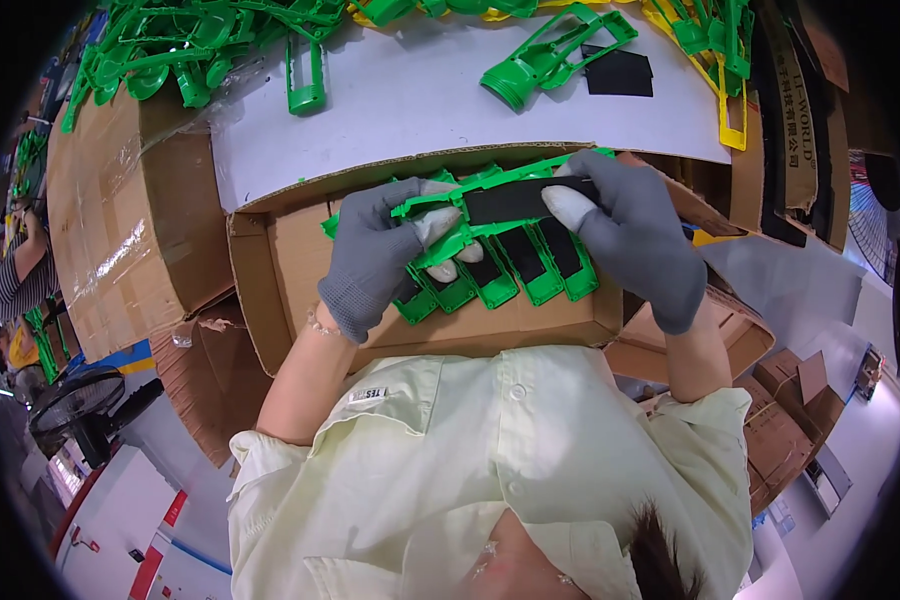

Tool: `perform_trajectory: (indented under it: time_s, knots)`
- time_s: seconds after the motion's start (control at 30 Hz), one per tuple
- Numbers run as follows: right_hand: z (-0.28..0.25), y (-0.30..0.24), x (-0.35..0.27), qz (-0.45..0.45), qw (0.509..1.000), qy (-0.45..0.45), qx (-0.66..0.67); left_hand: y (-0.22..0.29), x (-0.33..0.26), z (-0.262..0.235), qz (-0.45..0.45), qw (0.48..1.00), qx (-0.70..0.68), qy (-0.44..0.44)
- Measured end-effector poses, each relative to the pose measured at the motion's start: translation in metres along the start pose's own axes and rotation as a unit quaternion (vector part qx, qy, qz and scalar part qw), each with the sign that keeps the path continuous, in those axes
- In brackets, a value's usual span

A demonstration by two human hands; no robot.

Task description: The recorder is assembling green plastic frames by inserting black adhesive strips and placing the finished components into a cardboard box.

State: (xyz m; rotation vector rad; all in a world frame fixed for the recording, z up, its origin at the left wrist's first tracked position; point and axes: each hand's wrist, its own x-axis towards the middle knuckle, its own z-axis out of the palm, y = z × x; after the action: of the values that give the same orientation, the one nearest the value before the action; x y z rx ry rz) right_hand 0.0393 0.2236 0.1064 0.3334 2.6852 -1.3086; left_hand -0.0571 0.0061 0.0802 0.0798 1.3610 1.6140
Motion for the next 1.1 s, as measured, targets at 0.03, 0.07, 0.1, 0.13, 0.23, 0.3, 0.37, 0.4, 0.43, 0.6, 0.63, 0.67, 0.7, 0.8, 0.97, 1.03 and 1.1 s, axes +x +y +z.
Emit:
perform_trajectory:
  time_s: [0.03, 0.07, 0.1, 0.13, 0.23, 0.3, 0.37, 0.4, 0.43, 0.6, 0.63, 0.67, 0.7, 0.8, 0.97, 1.03, 1.1]
  knots:
    - [0.002, 0.0, -0.001, 0.008, 1.0, -0.007, 0.0, 0.0, 0.0, 0.002, 0.0, 1.0, 0.0, 0.0]
    - [0.008, 0.004, -0.002, 0.009, 1.0, -0.007, 0.0, -0.001, 0.001, 0.005, -0.006, 1.0, -0.007, 0.023]
    - [0.016, 0.01, -0.004, -0.008, 1.0, 0.023, -0.004, -0.001, 0.001, 0.009, -0.013, 0.999, -0.014, 0.046]
    - [0.021, 0.013, -0.004, -0.024, 0.998, 0.052, -0.008, -0.002, 0.001, 0.013, -0.013, 0.999, -0.013, 0.045]
    - [0.026, 0.0, -0.011, -0.027, 0.986, 0.148, -0.075, -0.003, -0.005, 0.02, 0.005, 0.995, 0.039, 0.094]
    - [0.022, -0.002, -0.016, -0.02, 0.975, 0.209, -0.076, 0.0, -0.011, 0.012, 0.054, 0.993, 0.057, 0.089]
    - [0.024, 0.001, -0.008, -0.109, 0.933, 0.331, -0.089, -0.001, -0.021, 0.004, 0.036, 0.994, 0.074, 0.073]
    - [0.025, 0.008, -0.012, -0.108, 0.932, 0.333, -0.09, -0.003, -0.024, 0.001, 0.018, 0.994, 0.09, 0.061]
    - [0.027, 0.016, -0.017, -0.097, 0.976, 0.192, -0.016, -0.006, -0.027, -0.002, 0.029, 0.994, 0.103, 0.035]
    - [0.05, 0.015, -0.041, -0.007, 0.998, -0.023, 0.058, -0.018, -0.044, -0.007, 0.033, 0.989, 0.14, 0.04]
    - [0.055, 0.013, -0.045, 0.01, 0.997, -0.021, 0.073, -0.016, -0.049, -0.006, 0.016, 0.988, 0.145, 0.048]
    - [0.058, 0.011, -0.047, 0.027, 0.996, -0.018, 0.087, -0.016, -0.054, -0.006, 0.001, 0.987, 0.151, 0.055]
    - [0.062, 0.01, -0.046, 0.025, 0.996, -0.018, 0.087, -0.016, -0.061, -0.007, -0.011, 0.985, 0.161, 0.06]
    - [0.053, 0.011, -0.041, -0.018, 0.997, -0.073, 0.023, 0.004, -0.073, -0.027, -0.069, 0.978, 0.182, 0.074]
    - [-0.022, 0.061, 0.009, -0.008, 0.981, 0.189, -0.037, 0.026, -0.084, -0.112, -0.237, 0.911, 0.317, 0.115]
    - [-0.052, 0.087, 0.031, 0.008, 0.976, 0.212, -0.045, 0.014, -0.065, -0.122, -0.233, 0.903, 0.343, 0.112]
    - [-0.066, 0.121, 0.048, -0.014, 0.97, 0.202, -0.136, 0.012, -0.042, -0.113, -0.224, 0.86, 0.439, 0.132]
